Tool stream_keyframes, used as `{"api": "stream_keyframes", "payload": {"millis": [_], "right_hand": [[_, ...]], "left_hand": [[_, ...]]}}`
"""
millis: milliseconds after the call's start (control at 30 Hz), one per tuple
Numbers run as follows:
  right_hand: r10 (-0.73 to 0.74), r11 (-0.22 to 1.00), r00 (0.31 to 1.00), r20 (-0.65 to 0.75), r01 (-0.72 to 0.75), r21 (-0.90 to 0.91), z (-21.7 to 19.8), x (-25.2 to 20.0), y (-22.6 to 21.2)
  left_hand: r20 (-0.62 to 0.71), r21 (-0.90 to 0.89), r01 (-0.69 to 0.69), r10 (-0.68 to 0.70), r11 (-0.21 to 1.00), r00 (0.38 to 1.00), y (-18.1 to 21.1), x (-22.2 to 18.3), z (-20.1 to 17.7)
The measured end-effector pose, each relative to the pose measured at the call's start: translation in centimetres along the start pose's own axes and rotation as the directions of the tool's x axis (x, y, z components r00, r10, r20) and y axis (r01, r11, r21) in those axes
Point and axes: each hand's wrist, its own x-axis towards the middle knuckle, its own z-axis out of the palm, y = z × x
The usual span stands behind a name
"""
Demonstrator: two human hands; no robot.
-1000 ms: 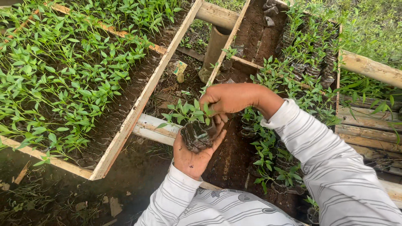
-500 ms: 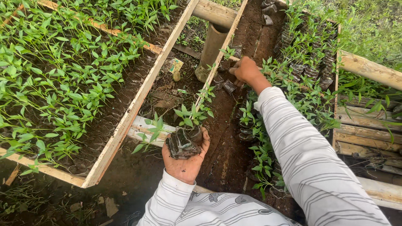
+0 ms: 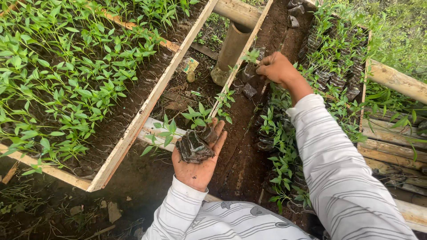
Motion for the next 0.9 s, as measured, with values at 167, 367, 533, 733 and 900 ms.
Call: {"api": "stream_keyframes", "payload": {"millis": [167,367,533,733,900], "right_hand": [[-0.123,0.977,0.828,0.547,0.004,0.212,-3.1,-12.0,-11.4],[-0.395,0.914,0.550,0.736,0.153,0.376,1.3,-16.0,-10.8],[-0.451,0.836,0.665,0.596,0.081,0.542,5.7,-17.6,-8.2],[-0.408,0.878,0.754,0.515,0.169,0.448,7.4,-21.9,-9.8],[-0.250,0.950,0.885,0.394,0.146,0.275,10.6,-25.0,-12.2]], "left_hand": [[-0.044,0.025,0.054,-0.053,0.998,0.998,0.3,0.5,-1.5],[-0.094,0.026,0.084,-0.082,0.996,0.992,0.9,-1.0,-4.2],[-0.068,0.102,0.090,-0.083,0.991,0.994,2.2,-4.5,-2.9],[-0.007,0.109,0.085,-0.085,0.990,0.996,3.5,-6.5,-3.7],[-0.053,0.122,0.065,-0.059,0.990,0.997,3.7,-7.9,-5.0]]}}
